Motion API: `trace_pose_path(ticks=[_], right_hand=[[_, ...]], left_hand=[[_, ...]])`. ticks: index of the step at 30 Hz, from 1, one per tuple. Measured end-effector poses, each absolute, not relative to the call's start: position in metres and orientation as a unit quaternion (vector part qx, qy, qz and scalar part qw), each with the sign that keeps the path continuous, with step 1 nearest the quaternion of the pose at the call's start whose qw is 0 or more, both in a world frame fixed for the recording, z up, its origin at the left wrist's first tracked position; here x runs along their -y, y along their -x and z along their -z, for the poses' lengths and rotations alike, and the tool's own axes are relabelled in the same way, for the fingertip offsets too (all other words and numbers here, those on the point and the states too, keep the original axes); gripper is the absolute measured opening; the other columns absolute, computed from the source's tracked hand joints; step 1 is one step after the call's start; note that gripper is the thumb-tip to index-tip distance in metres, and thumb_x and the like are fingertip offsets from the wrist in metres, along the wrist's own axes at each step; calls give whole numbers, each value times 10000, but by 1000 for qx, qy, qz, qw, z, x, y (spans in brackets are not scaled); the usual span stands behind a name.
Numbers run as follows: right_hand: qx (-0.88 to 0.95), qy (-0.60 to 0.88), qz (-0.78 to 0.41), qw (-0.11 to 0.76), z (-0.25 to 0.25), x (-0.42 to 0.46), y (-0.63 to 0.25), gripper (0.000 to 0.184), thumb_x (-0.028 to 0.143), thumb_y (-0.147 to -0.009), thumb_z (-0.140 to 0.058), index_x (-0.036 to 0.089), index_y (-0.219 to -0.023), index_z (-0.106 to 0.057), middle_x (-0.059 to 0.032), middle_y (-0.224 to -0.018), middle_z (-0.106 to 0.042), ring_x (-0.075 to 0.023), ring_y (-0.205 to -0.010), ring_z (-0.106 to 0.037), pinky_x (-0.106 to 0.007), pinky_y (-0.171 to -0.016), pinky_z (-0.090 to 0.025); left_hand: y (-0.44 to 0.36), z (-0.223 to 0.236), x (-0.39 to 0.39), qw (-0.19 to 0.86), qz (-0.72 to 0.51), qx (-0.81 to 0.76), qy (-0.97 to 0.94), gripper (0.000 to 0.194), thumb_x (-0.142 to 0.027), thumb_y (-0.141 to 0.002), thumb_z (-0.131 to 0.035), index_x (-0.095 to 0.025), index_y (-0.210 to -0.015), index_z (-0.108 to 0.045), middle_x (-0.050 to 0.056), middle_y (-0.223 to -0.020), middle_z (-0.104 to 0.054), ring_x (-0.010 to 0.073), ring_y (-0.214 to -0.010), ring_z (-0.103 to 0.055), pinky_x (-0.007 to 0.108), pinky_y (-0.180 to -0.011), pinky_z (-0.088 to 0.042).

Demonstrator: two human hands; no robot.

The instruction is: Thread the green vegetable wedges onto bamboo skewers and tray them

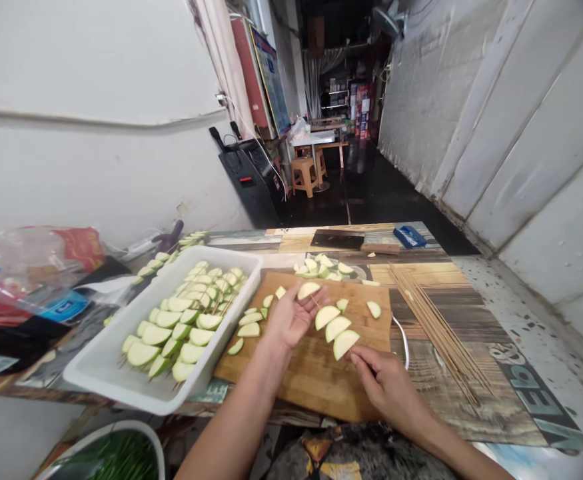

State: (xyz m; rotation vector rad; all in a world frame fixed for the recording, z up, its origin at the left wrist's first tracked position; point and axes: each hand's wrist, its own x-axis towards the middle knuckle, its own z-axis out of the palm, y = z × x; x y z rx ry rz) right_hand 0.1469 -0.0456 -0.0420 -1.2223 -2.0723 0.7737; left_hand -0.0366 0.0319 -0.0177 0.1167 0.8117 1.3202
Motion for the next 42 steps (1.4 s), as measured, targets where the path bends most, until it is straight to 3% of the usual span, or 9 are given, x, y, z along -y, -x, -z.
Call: trace_pose_path(ticks=[7,21,30,42], right_hand=[[787,456,-287,300,39,47,-144,284,243,-902,-360,170,-784,-608,-30,-683,-646,-138,-604,-588,-216,-572,-398],[784,462,-264,320,37,47,-143,275,241,-907,-361,175,-767,-589,-30,-685,-639,-136,-587,-573,-226,-564,-383],[780,467,-258,326,37,47,-143,275,240,-905,-370,174,-784,-607,-25,-670,-642,-135,-575,-579,-228,-554,-386],[763,470,-241,373,51,36,-141,264,264,-898,-399,167,-865,-642,-47,-757,-686,-152,-652,-622,-227,-587,-444]], left_hand=[[26,14,-31,662,-624,-409,-66,128,-199,-835,-499,-94,-777,-542,135,-743,-670,231,-785,-664,408,-741,-538],[18,17,-25,644,-642,-398,-117,50,-195,-816,-514,-168,-785,-542,84,-826,-674,242,-910,-643,408,-799,-513],[8,13,-19,646,-615,-429,-142,137,-232,-806,-525,-123,-787,-607,112,-851,-679,224,-882,-643,325,-735,-528],[18,18,-18,710,-575,-380,-145,271,-324,-863,-446,-110,-844,-611,108,-827,-666,172,-729,-631,323,-704,-536]])
